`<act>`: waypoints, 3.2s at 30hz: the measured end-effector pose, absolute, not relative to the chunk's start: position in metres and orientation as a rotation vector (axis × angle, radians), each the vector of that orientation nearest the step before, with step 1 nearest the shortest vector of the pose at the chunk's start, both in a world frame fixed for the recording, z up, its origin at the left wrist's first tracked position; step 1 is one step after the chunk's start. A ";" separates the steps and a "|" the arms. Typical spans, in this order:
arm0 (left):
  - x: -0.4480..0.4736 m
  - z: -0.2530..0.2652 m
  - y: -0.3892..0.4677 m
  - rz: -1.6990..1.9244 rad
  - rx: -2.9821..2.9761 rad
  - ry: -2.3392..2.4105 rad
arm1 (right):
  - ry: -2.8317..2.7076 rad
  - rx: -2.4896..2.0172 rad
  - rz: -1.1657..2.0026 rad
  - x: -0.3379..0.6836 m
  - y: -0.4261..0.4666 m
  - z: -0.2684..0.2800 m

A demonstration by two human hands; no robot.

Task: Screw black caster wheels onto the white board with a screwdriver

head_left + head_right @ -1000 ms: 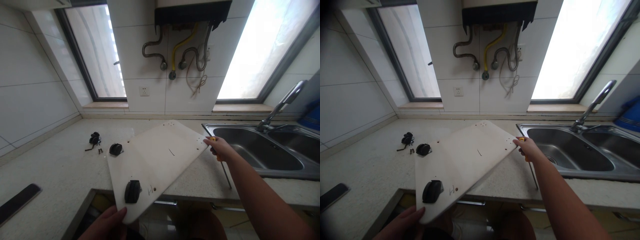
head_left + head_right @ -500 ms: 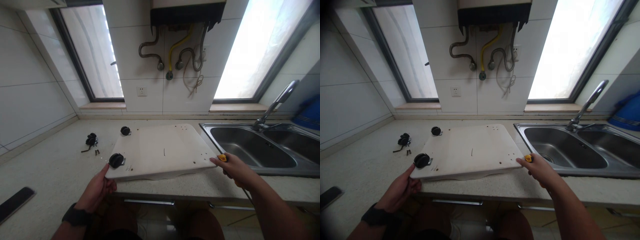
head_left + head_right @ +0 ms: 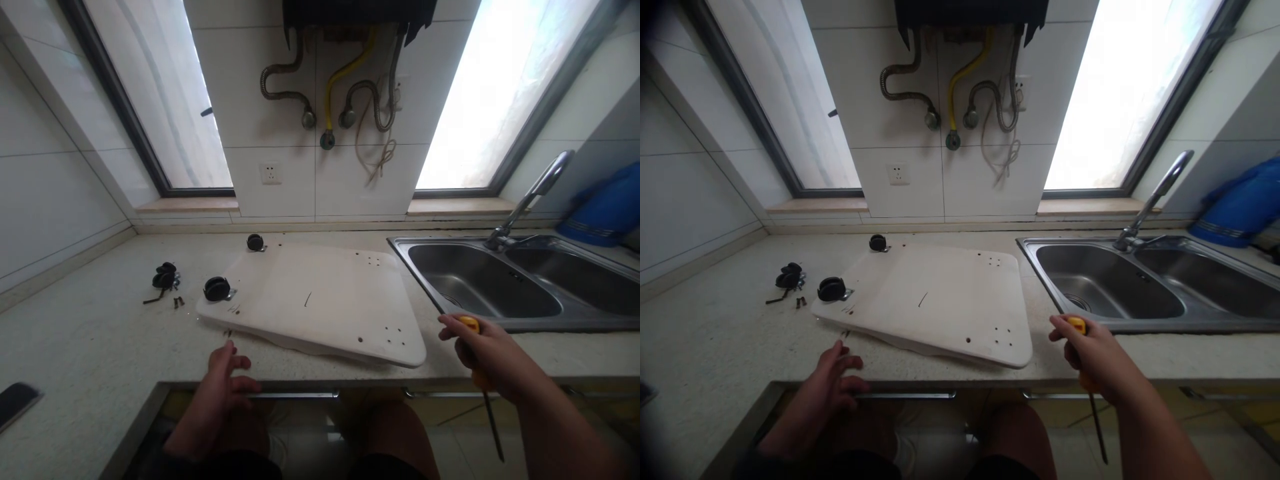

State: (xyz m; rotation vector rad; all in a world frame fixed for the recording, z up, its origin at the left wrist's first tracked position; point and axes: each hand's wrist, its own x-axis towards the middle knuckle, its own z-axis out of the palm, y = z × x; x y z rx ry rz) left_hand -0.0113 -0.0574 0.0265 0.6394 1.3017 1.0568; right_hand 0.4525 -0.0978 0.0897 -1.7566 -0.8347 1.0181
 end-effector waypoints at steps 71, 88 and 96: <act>0.005 0.052 -0.007 1.064 0.864 1.105 | -1.010 -1.726 1.059 0.368 -0.100 0.070; -0.004 0.057 0.004 0.989 0.968 1.152 | -1.067 -1.740 0.966 0.389 -0.124 0.072; -0.059 0.063 0.033 1.021 1.385 1.435 | -0.948 -1.675 0.905 0.403 -0.132 0.056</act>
